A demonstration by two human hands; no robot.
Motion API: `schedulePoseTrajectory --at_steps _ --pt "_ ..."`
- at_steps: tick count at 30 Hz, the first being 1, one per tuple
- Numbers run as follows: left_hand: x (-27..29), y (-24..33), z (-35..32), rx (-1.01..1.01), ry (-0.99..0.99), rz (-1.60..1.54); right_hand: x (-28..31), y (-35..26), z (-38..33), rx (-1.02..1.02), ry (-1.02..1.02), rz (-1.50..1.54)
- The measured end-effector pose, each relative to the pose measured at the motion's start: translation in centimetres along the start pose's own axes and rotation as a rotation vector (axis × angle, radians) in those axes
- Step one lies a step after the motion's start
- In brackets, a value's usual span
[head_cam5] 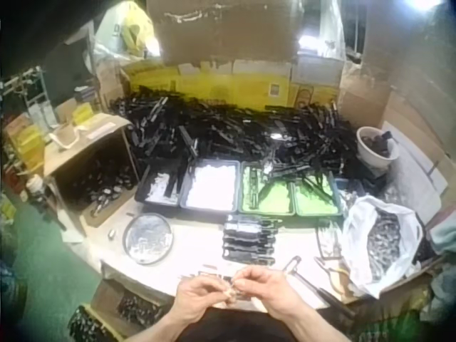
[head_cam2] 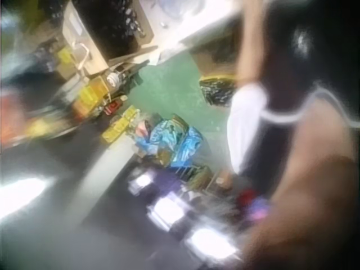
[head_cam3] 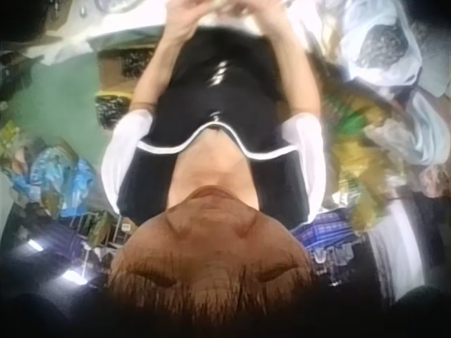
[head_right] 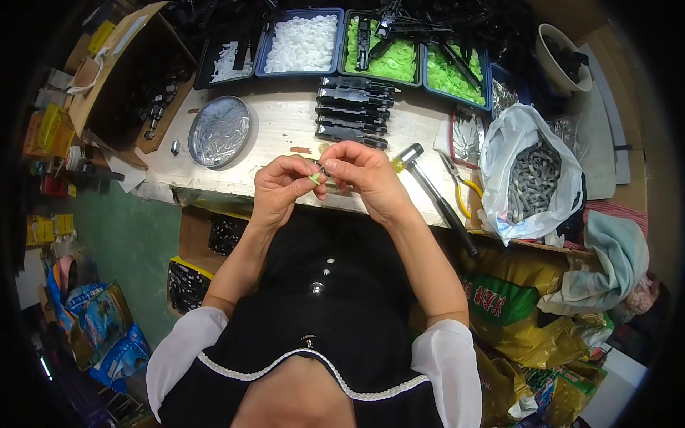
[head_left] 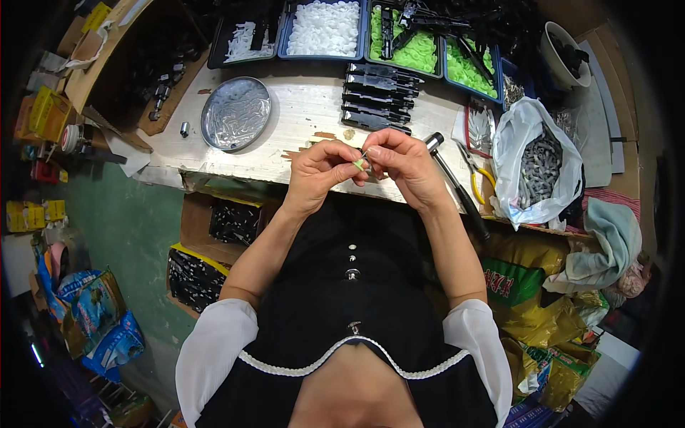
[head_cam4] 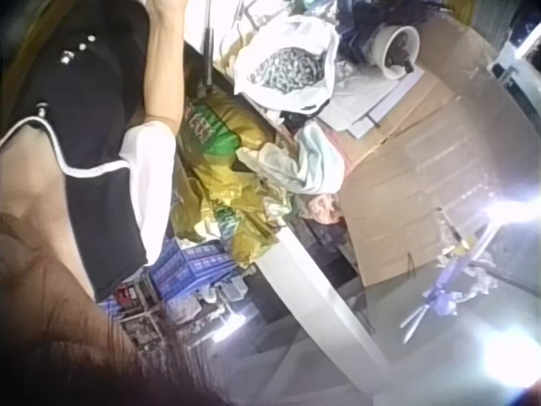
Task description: The person assembles small black components by hand at a workstation, picking up individual pieces, white and green inserts, and metal fasteners. They place the components into a wooden fixture on the table, tap them with a small yellow-headed hammer, and then move the finished items aside.
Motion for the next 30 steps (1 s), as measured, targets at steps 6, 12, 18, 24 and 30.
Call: schedulePoseTrajectory --at_steps 6,12,18,24,30 --pt "-0.1 0.3 -0.3 -0.044 -0.010 0.046 0.6 -0.5 0.1 0.031 0.032 -0.011" --pt "-0.2 0.3 -0.3 -0.071 -0.051 0.058 0.2 -0.5 -0.1 0.024 -0.007 -0.072" --pt "-0.2 0.3 -0.5 -0.096 -0.025 0.087 0.1 0.0 -0.2 -0.035 0.005 0.001" --pt "-0.2 0.1 -0.6 -0.096 -0.020 0.100 0.4 1.4 -0.2 -0.111 -0.003 0.137" --pt "0.3 -0.2 -0.6 -0.095 0.020 0.057 0.4 1.2 -0.3 -0.009 0.116 0.075"
Point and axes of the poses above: each hand's wrist, its own z-axis towards the middle knuckle, its own x-axis out of the back of the hand, y = z × x, the point moved 7 cm from there along z, towards the middle knuckle, and after that the axes turned 10 degrees about x, right-handed, at the moved point
